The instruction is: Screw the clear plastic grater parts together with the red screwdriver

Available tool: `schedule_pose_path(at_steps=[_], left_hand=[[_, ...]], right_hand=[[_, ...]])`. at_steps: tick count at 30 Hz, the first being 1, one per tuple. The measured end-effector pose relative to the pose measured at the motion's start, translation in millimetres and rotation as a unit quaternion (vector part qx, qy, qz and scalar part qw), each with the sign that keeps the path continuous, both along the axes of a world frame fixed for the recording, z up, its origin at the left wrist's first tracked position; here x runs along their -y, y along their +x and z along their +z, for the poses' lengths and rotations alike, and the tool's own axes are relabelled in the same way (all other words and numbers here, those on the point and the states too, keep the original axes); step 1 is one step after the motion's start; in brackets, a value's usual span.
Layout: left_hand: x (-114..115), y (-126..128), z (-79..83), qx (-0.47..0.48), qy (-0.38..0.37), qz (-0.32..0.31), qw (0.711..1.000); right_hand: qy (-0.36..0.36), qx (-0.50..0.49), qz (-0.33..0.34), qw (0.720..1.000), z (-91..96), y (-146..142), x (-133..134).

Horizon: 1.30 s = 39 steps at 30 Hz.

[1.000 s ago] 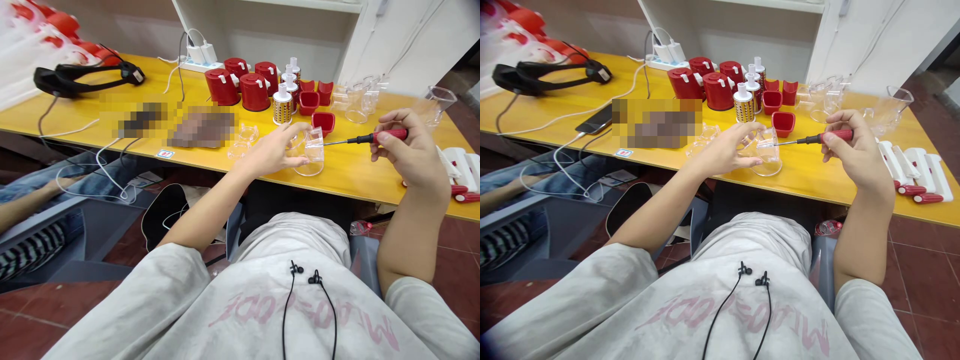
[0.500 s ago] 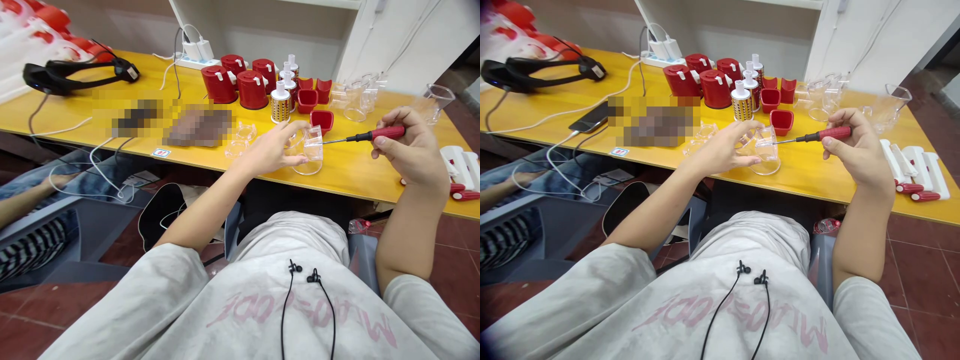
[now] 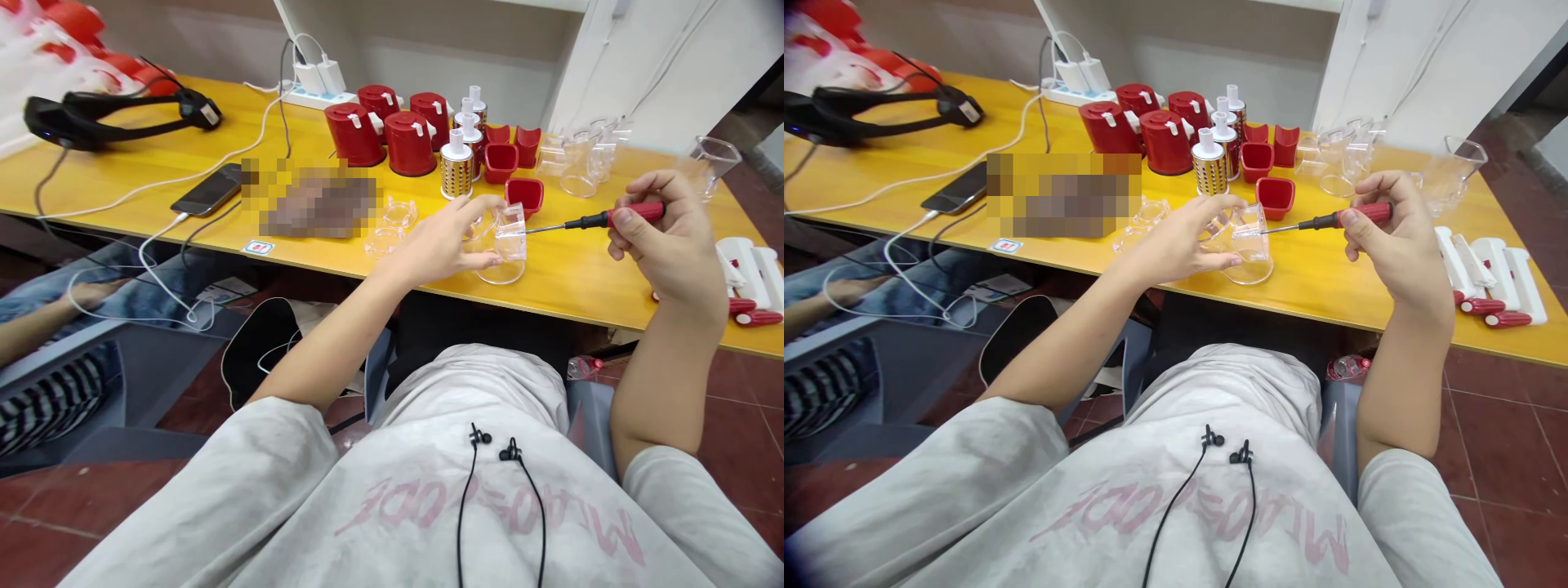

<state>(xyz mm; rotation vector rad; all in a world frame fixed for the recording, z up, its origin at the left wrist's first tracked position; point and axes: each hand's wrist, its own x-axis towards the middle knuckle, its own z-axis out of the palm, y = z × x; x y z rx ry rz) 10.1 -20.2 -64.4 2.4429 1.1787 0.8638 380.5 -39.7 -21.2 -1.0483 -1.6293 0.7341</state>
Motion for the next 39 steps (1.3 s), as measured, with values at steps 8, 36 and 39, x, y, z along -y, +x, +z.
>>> schedule_pose_path(at_steps=[8,36,39], left_hand=[[-0.1,0.8,-0.9,-0.008,0.008,0.006,1.000],[16.1,5.8,19.0,-0.072,-0.003,0.039,0.997],[15.4,4.9,17.4,-0.066,0.000,0.036,0.997]], right_hand=[[0.009,0.035,0.028,0.999,3.4,2.4,0.9],[-0.121,0.168,0.018,0.978,13.0,13.2,9.5],[-0.116,0.216,0.027,0.969,16.1,14.0,10.1]])
